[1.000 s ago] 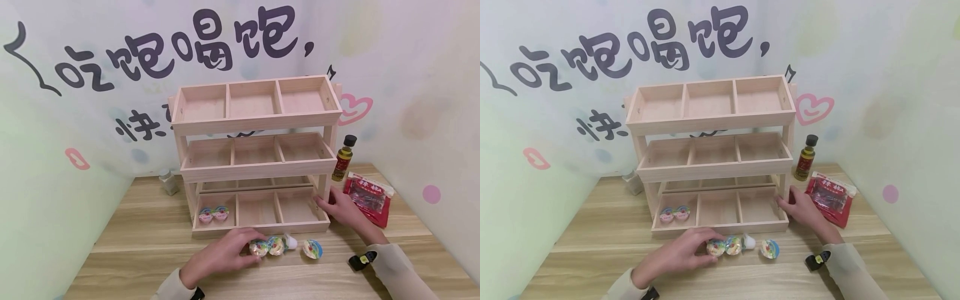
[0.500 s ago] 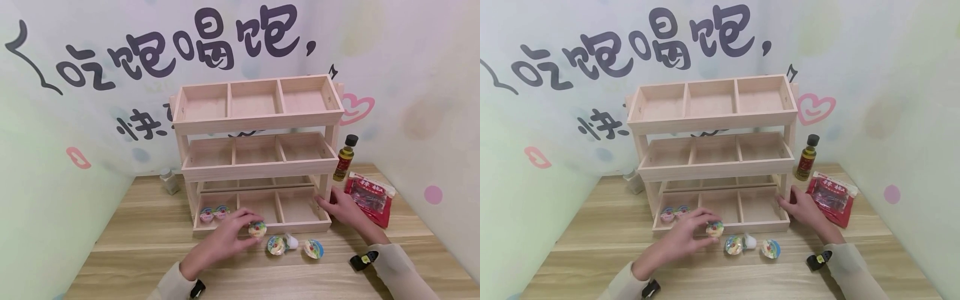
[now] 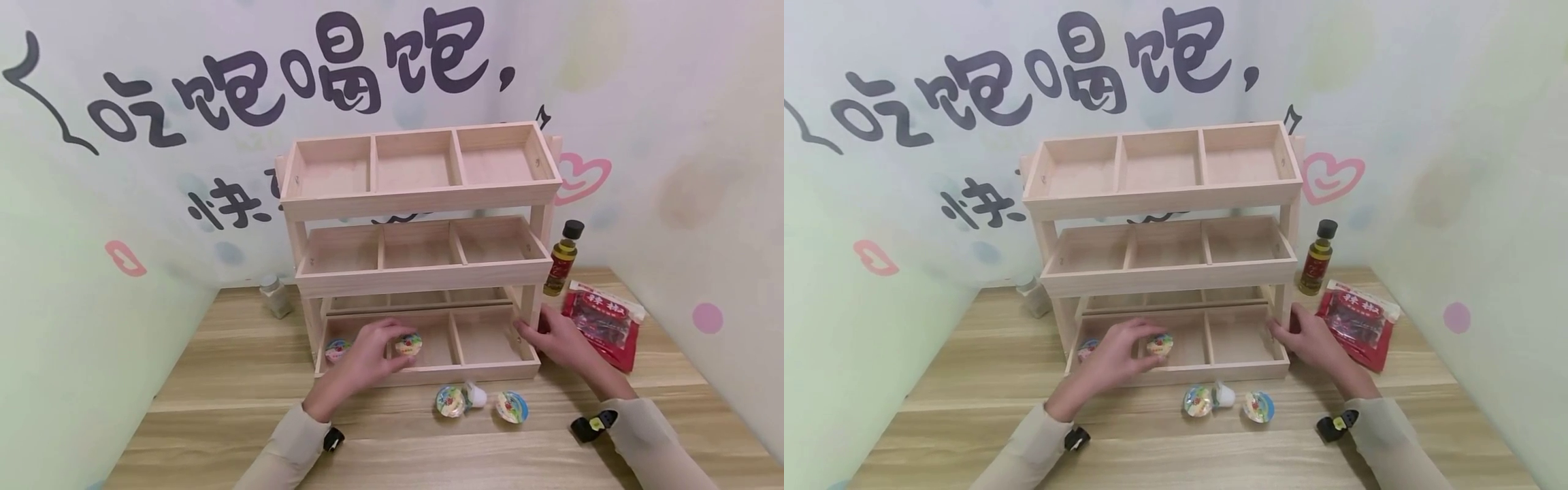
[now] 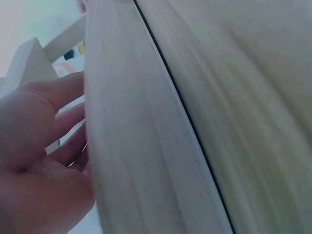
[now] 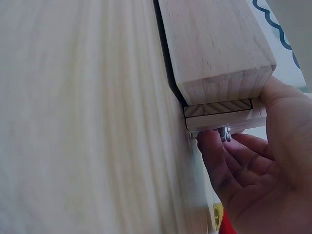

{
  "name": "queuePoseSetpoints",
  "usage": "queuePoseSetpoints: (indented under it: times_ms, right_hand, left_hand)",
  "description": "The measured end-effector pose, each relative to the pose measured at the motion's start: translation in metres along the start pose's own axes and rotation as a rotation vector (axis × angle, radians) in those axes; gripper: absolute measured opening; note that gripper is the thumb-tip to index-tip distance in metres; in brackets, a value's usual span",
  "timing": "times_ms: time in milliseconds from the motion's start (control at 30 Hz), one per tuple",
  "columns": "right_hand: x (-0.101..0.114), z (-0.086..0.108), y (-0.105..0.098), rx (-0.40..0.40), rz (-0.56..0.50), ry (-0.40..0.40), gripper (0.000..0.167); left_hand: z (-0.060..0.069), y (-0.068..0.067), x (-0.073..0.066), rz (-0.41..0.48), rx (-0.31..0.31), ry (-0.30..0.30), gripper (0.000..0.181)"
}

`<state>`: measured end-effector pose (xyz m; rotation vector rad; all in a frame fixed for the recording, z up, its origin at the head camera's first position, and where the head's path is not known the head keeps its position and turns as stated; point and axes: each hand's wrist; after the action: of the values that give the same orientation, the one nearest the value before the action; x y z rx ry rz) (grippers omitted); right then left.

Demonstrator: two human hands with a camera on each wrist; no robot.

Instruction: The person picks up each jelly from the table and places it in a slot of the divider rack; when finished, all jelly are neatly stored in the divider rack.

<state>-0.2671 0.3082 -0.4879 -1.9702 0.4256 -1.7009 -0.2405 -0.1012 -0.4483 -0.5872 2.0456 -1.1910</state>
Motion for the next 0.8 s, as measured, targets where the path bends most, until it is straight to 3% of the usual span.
queuePoseSetpoints:
  times_ms: [300, 500, 800]
  right_hand:
    - [0.0, 0.001, 0.001, -0.001, -0.004, -0.002, 0.08]
    - [0.002, 0.002, 0.0, -0.005, 0.002, 0.0, 0.08]
    - [0.002, 0.001, 0.001, -0.003, 0.005, 0.0, 0.079]
  left_hand:
    - [-0.006, 0.009, 0.011, -0.052, -0.006, -0.029, 0.046]
    - [-0.006, 0.01, 0.015, -0.07, 0.021, -0.053, 0.052]
    - [-0.004, 0.009, 0.013, -0.123, 0.012, -0.045, 0.022]
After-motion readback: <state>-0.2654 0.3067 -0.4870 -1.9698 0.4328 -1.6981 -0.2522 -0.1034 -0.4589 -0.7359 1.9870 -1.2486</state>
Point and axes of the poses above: each hand's wrist, its own z-axis away from the middle knuckle, its own y-axis out of the palm, x = y × z, and after that the axes turned 12 degrees about -z, right-handed
